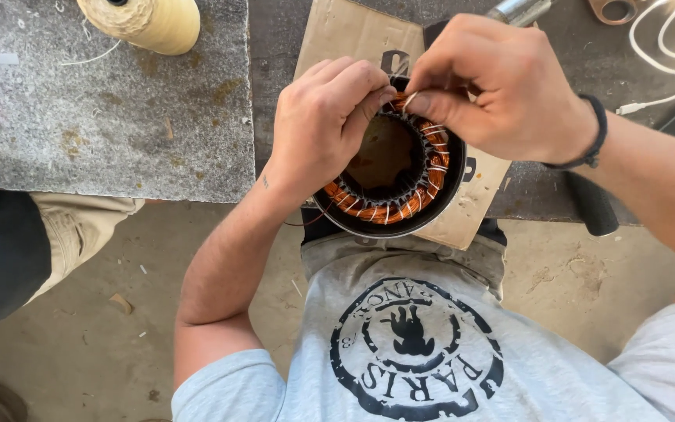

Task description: Securing copper windings in an electric motor stator using string and shaping them with a hammer.

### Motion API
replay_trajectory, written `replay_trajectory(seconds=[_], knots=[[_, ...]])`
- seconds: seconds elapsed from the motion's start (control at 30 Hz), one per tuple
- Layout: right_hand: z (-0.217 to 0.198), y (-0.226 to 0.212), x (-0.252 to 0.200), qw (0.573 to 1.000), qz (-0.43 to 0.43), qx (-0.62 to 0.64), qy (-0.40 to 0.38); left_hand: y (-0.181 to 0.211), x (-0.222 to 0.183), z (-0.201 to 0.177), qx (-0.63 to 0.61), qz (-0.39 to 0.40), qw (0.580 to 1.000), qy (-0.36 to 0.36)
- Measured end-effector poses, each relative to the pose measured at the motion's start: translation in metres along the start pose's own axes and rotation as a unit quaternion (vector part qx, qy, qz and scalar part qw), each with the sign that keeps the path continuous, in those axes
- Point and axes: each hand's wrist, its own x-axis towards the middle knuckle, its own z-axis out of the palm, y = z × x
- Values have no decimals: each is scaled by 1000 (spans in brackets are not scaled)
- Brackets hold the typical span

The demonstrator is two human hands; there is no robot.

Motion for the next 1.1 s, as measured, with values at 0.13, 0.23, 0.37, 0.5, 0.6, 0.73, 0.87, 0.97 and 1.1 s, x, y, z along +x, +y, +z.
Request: replay_trajectory(seconds=[0.13,0.23,0.37,0.5,0.6,0.73,0.87,0.97,1.1], knots=[[15,-14,-31,979,161,89,91,-1,1,0,-3,3,1000,-3],[24,-39,-46,983,129,-85,103,-1,4,-1,-13,-2,1000,-16],[41,-71,-47,918,169,-353,62,-2,10,0,0,-26,999,-37],[50,-74,-29,905,172,-384,67,-2,10,0,9,-7,999,-40],[53,-75,-18,930,142,-329,80,-1,18,-2,7,-22,999,-40],[82,-66,-37,972,131,-74,180,-2,18,3,-23,-88,995,-40],[90,-73,-39,960,133,-9,246,4,23,2,10,-114,991,-67],[97,-77,-42,949,147,60,272,0,26,15,88,-82,990,-74],[102,-77,-50,935,173,143,276,5,22,24,160,-56,983,-69]])
